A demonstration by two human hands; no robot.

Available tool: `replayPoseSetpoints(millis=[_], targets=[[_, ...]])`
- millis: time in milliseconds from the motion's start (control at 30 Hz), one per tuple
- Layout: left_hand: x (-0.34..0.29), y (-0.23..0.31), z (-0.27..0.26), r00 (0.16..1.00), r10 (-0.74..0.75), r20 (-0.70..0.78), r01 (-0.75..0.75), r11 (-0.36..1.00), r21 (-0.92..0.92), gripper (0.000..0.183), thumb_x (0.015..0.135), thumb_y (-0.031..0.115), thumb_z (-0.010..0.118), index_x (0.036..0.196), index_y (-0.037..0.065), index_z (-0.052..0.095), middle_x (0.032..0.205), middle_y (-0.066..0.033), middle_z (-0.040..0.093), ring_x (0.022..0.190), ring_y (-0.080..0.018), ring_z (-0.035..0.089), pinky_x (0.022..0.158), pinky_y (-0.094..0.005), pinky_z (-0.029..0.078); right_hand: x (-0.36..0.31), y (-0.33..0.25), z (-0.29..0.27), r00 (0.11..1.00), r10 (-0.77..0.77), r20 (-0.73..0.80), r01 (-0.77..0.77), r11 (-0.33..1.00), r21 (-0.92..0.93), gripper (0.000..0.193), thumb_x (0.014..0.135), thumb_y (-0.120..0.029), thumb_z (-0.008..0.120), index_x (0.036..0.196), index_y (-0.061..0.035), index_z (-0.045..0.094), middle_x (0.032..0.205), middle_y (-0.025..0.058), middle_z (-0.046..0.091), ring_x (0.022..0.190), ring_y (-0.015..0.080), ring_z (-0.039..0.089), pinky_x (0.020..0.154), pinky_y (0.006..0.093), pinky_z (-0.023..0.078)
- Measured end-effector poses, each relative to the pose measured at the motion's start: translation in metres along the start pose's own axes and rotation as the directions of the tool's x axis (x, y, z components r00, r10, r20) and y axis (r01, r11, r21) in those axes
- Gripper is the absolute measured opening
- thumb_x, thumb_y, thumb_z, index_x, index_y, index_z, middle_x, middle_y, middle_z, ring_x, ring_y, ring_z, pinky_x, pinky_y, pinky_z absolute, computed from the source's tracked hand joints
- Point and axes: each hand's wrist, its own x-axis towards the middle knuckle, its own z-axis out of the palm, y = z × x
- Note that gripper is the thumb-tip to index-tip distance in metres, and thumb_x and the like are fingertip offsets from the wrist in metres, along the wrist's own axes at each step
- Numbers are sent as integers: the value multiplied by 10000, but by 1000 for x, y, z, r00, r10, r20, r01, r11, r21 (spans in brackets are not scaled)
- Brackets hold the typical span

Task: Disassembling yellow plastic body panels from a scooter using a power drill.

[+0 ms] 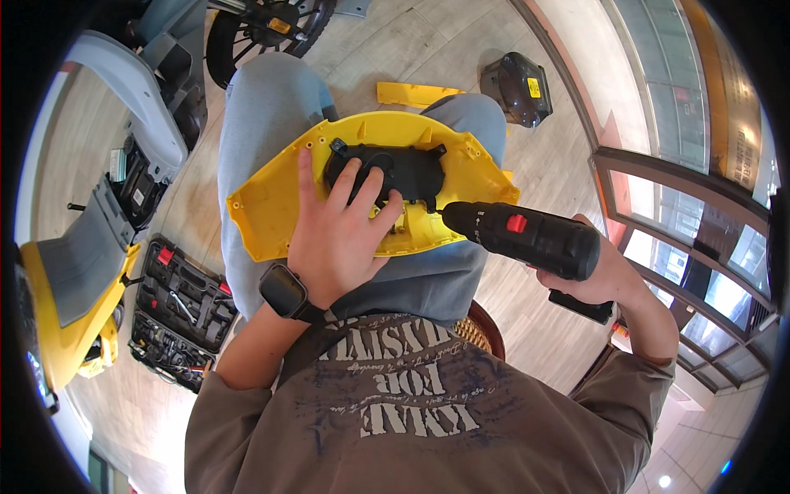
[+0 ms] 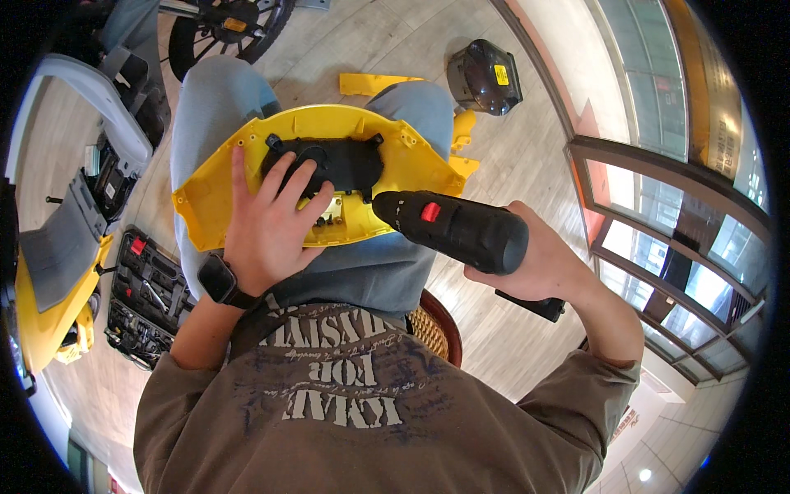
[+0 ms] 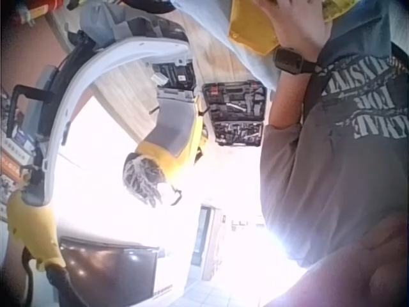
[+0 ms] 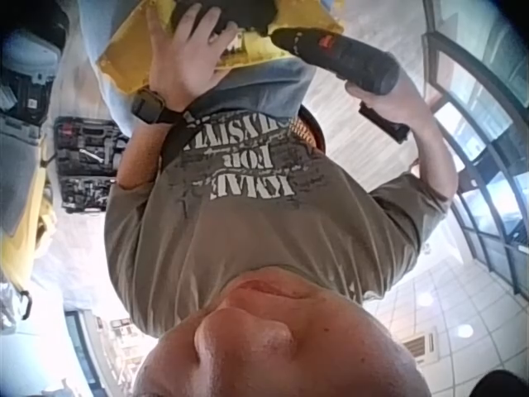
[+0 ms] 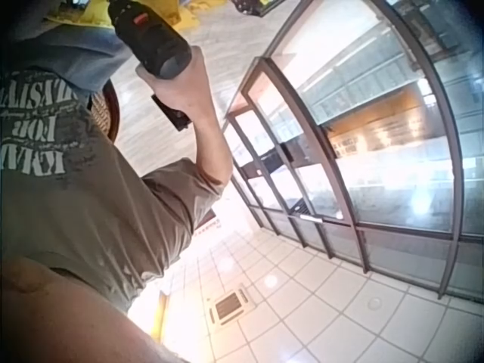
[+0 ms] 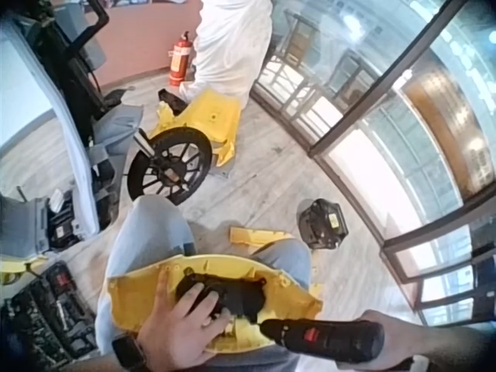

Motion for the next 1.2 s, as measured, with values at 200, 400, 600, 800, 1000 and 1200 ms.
replayPoseSetpoints(millis=[200, 400, 600, 800, 1000, 1200], targets=[[-1, 0, 1, 1000, -2, -13, 2, 1000, -6, 687, 639, 347, 871, 1269, 176, 656, 1376, -105, 566, 1358, -329, 484, 1175, -788, 98, 3, 1, 0, 999, 25, 23, -24, 1000, -11, 537, 740, -336, 903, 1132, -59, 663, 1034, 112, 615, 940, 259, 669, 874, 372, 526], [0, 0, 1, 1000, -3, -20, 3, 1000, 3, 694, 628, 347, 874, 1264, 173, 659, 1373, -105, 567, 1354, -328, 487, 1174, -790, 102, 4, 0, -1, 1000, 11, 26, -10, 1000, -15, 523, 739, -332, 900, 1124, -64, 668, 1031, 112, 615, 944, 263, 663, 874, 375, 523], [0, 0, 1, 1000, -7, -6, 7, 1000, -8, 698, 629, 341, 874, 1269, 166, 658, 1380, -103, 561, 1356, -327, 483, 1174, -790, 104, 6, 1, -2, 998, 44, 35, -46, 997, 64, 529, 739, -320, 896, 1143, -68, 666, 1033, 116, 614, 960, 266, 658, 886, 378, 519], [0, 0, 3, 1000, -3, -21, 3, 1000, -10, 697, 630, 337, 875, 1270, 165, 658, 1379, -103, 561, 1357, -329, 481, 1177, -785, 103, 6, -3, -2, 995, 94, 44, -98, 992, 86, 518, 745, -295, 882, 1159, -68, 668, 1055, 121, 625, 964, 261, 654, 900, 384, 517], [0, 0, -2, 1000, -1, -12, 1, 1000, -11, 693, 632, 336, 878, 1267, 166, 661, 1373, -103, 566, 1348, -331, 494, 1175, -781, 105, 3, -13, -4, 982, 162, 93, -183, 938, 296, 477, 761, -243, 861, 1154, -53, 670, 1013, 127, 664, 965, 237, 657, 892, 370, 514], [-1, 0, -4, 1000, 7, -7, -7, 1000, -22, 709, 669, 389, 868, 1302, 156, 651, 1370, -108, 574, 1351, -342, 493, 1181, -770, 85, -29, 12, 8, 999, 45, -12, -35, 895, 445, 348, 828, -142, 771, 1139, -17, 675, 859, 51, 659, 724, 140, 631, 683, 289, 509]])
